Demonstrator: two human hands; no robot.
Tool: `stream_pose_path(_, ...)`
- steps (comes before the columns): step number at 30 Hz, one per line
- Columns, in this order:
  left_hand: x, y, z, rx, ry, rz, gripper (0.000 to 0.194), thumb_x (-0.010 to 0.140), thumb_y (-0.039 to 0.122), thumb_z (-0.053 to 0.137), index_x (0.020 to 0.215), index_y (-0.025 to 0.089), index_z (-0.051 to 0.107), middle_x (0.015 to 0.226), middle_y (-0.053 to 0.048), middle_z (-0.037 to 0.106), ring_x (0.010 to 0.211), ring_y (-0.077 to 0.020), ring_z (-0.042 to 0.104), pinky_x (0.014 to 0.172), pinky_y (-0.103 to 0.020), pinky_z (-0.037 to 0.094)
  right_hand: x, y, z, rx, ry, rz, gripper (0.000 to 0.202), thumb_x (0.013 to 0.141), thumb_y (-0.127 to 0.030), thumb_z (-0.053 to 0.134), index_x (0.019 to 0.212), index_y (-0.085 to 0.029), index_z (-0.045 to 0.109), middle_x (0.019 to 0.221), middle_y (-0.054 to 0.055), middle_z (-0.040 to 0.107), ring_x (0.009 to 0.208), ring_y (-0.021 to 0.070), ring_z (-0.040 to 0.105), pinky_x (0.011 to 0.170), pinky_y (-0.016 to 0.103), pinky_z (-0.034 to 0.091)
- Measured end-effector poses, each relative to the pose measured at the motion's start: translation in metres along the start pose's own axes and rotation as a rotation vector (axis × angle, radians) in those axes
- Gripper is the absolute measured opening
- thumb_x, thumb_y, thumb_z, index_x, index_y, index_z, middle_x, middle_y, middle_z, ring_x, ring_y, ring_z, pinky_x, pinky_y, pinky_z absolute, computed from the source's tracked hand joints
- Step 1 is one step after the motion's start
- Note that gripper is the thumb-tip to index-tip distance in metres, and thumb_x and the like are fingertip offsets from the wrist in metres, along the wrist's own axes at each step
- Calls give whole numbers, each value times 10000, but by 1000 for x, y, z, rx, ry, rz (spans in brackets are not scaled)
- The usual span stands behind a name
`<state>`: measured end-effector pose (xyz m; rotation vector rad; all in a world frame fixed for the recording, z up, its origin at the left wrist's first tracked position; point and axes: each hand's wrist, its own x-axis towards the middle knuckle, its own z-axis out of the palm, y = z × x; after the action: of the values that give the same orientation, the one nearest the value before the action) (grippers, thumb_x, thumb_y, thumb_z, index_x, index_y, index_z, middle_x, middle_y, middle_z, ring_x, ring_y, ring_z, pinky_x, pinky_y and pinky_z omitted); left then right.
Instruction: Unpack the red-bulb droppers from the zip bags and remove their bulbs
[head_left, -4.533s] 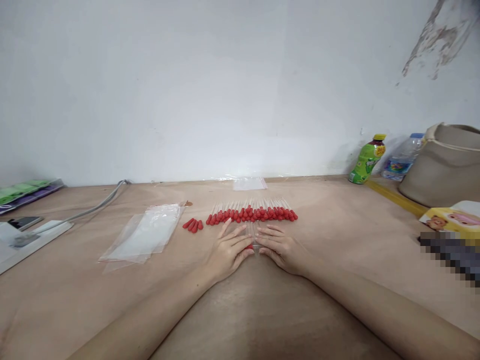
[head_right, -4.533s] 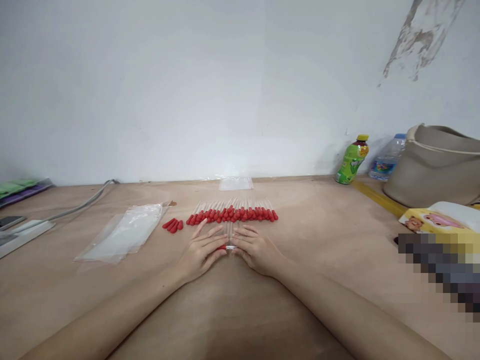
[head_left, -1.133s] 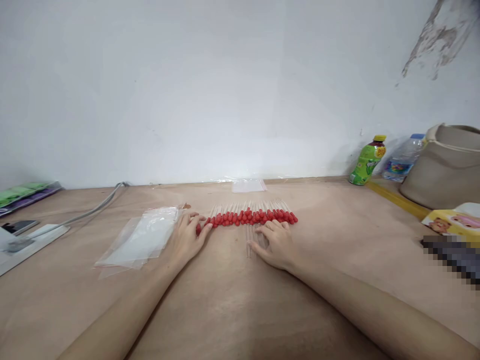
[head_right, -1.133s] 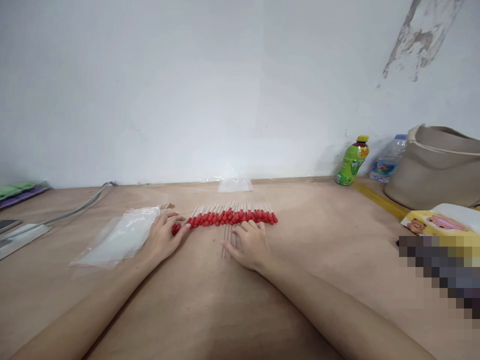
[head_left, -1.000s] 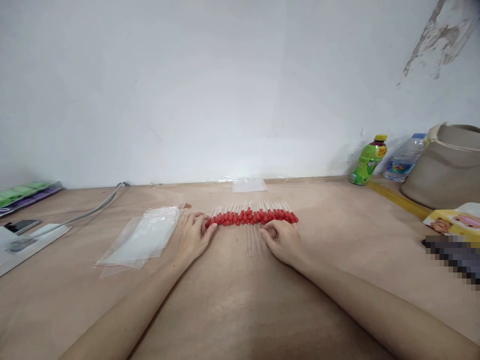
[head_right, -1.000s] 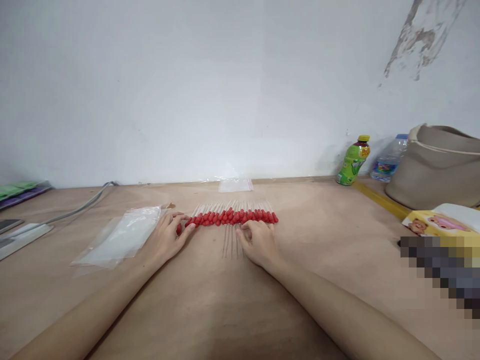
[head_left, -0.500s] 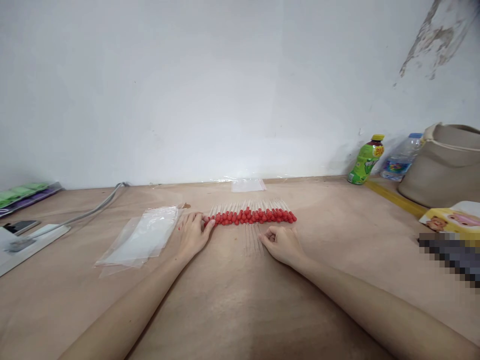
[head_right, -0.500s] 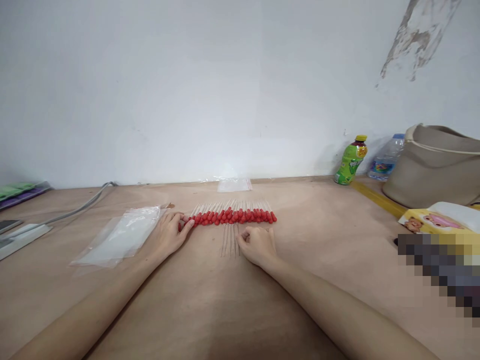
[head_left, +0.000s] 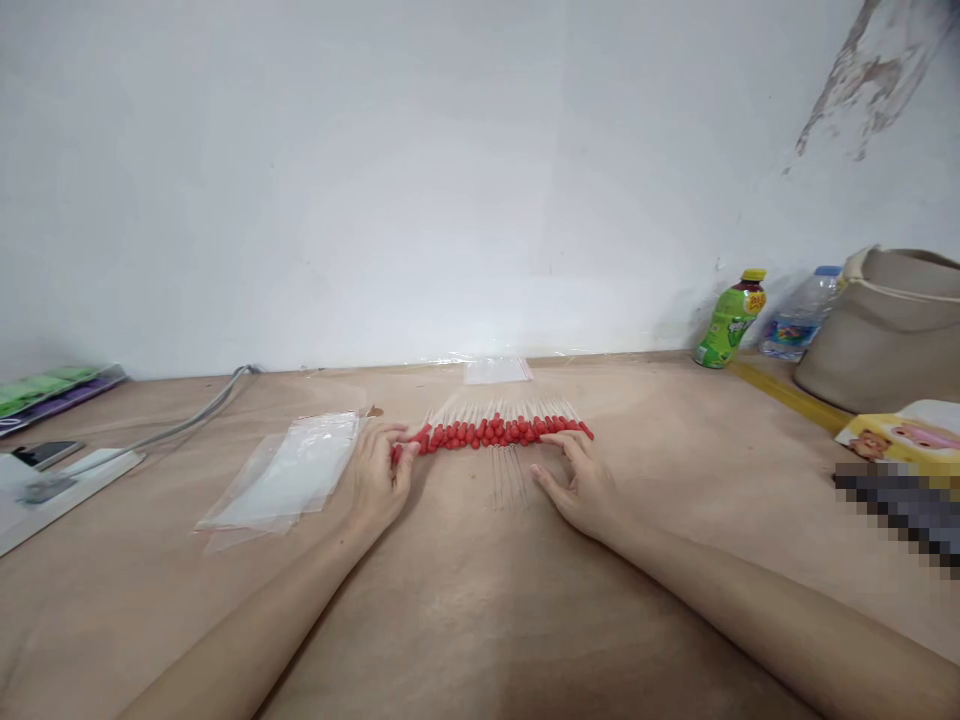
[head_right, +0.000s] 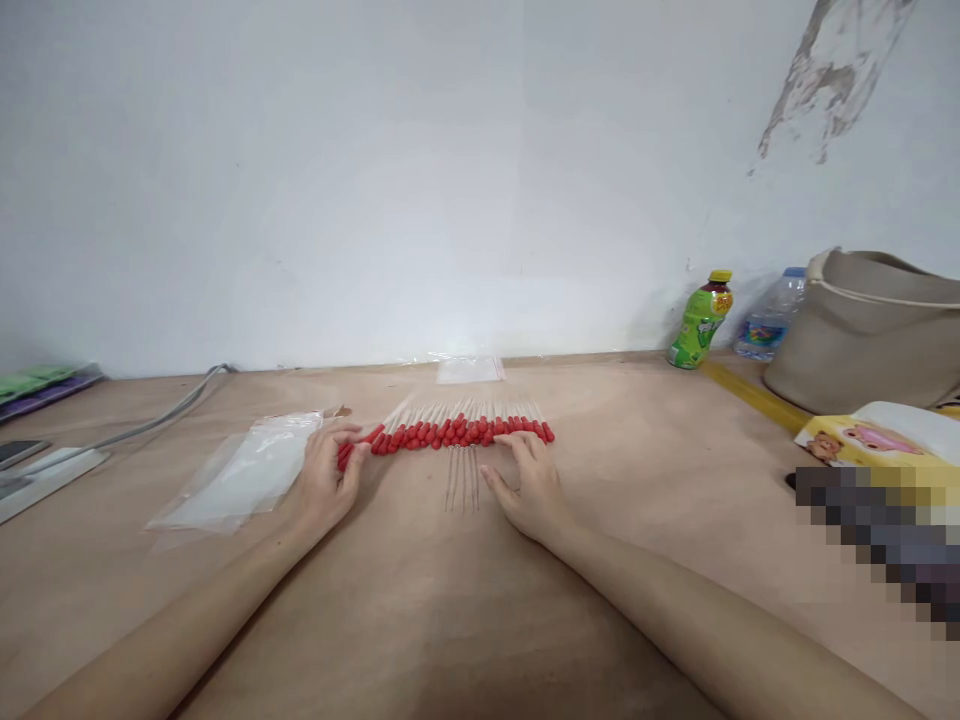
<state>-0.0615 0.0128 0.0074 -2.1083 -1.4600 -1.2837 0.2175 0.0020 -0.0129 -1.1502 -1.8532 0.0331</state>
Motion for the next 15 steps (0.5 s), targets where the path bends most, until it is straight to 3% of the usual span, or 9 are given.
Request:
stream_pose_path(3,-10,22,-5,-100,-225,133,96,848,256,432,873,196,503,868,-38,593,875,-189,526,816,-363,371,-3,5,-11,-82,13,-182,553,791,-381,510,1279,-164,366,1250,138,438,1161,250,401,946,412,362)
stream_pose_path(6,-17,40,-2,-163,-328,247,64,841,246,466,842,205,514,844,-20,616,846,-177,536,843,-379,335,-3,8,-17,-153,-86,-331,582,786,-419,519,1298,-192,360,1294,125,422,1195,261,374,971,448,324)
stream_pose_path(10,-20,51,4,-244,-365,346,50,839,223,481,811,203,519,809,-9,626,811,-155,550,834,-357,341,-1,6,-14,-133,-216,-468,438,788,-418,531,1173,-210,512,1238,103,503,1198,251,384,974,466,306)
stream_pose_path(15,-19,50,3,-274,-365,369,94,842,238,471,776,198,524,797,-25,632,800,-164,557,815,-361,364,0,0,-6,-77,-245,-533,239,813,-334,529,1012,-235,616,1051,63,632,1140,216,454,955,443,327)
